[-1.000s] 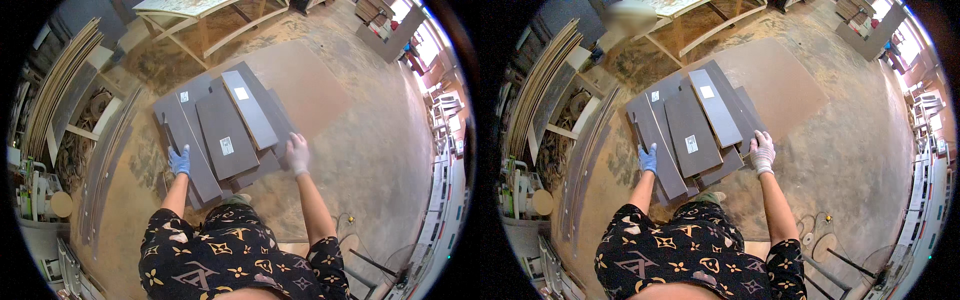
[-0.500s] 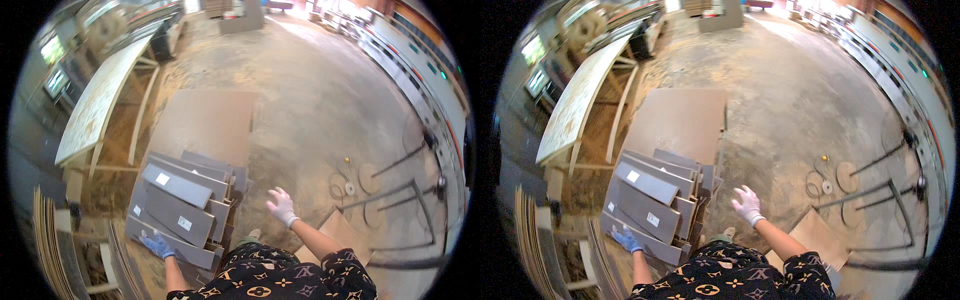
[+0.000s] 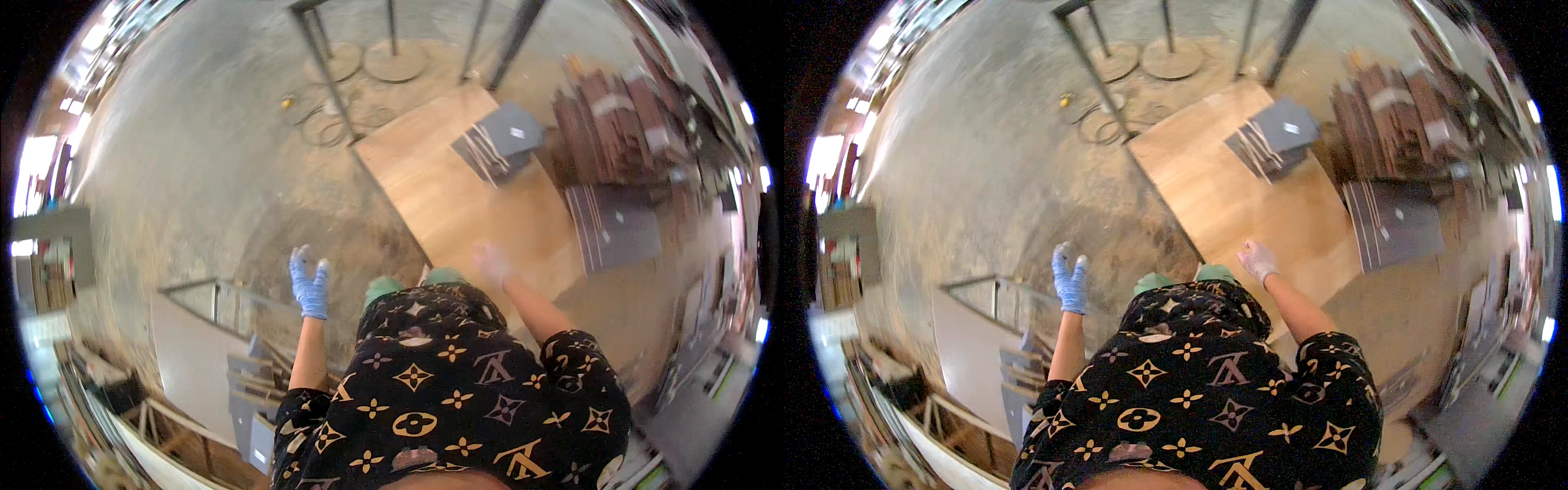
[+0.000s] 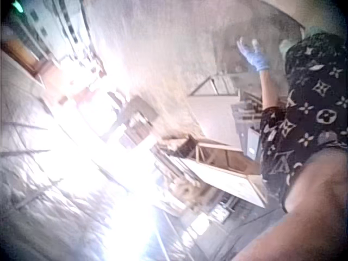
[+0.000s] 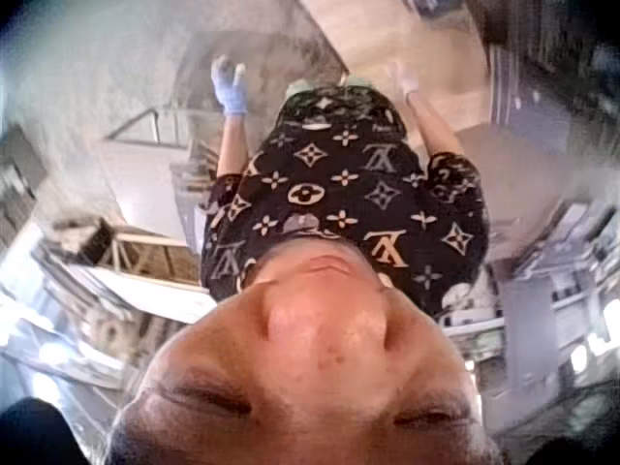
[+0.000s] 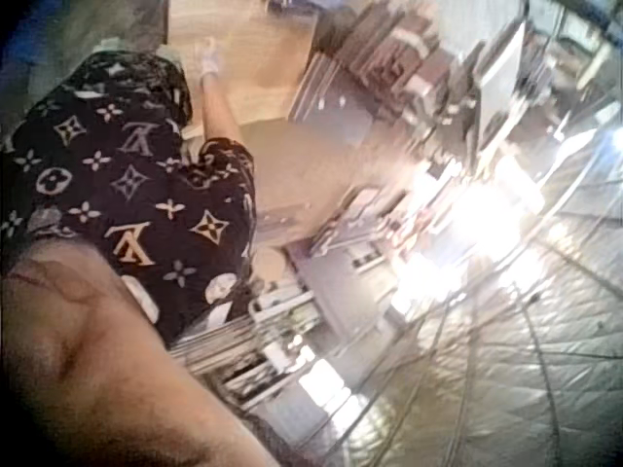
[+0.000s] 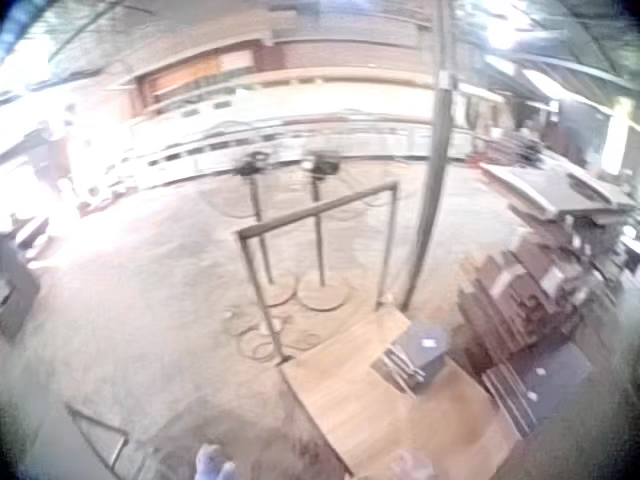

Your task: The person picks up and stacks multiple grey wood panels and thin strips in a workshop. They move the panels to a workbench and then to a machine, placing them on the machine's conveyor belt. The person also adjusts a component on the machine using a wrench.

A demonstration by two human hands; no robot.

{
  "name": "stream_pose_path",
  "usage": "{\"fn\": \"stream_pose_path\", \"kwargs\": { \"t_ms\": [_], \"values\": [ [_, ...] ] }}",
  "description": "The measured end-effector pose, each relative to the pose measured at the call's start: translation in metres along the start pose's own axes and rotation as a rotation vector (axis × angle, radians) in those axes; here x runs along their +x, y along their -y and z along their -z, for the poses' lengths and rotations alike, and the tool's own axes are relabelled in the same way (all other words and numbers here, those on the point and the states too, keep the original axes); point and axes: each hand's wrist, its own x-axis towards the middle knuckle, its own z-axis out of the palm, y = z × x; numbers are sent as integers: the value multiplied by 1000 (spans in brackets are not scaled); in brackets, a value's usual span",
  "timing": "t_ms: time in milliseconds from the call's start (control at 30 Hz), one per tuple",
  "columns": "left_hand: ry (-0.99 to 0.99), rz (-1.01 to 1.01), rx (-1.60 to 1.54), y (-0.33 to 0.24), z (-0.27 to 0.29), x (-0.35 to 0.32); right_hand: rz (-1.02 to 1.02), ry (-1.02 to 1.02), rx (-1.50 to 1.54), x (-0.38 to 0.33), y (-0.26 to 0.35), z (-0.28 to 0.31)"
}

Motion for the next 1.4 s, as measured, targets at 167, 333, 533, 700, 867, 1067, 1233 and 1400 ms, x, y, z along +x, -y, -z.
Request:
{"fn": "stream_pose_path", "kwargs": {
  "t_ms": [167,333,533,700,867,1067,1233,1400],
  "values": [
    [523,-50,226,-53,-185,54,-251,-276,182,8,-107,41],
    [921,170,427,-101,-346,117,-488,-281,796,98,-168,62],
    [1111,105,392,55,-633,240,-619,-448,1032,328,-237,72],
    [1196,167,338,193,-936,353,-569,-529,1006,611,-425,-61],
    [1144,-52,450,311,-1170,391,-927,-670,1070,817,-501,-23],
    [1224,46,140,385,-1319,374,-703,-985,1533,919,-555,-49],
    [1131,95,21,423,-1335,377,-737,-938,1684,948,-519,-56],
    [1014,-107,237,411,-1313,369,-715,-936,1635,925,-484,-52]
  ]
}}
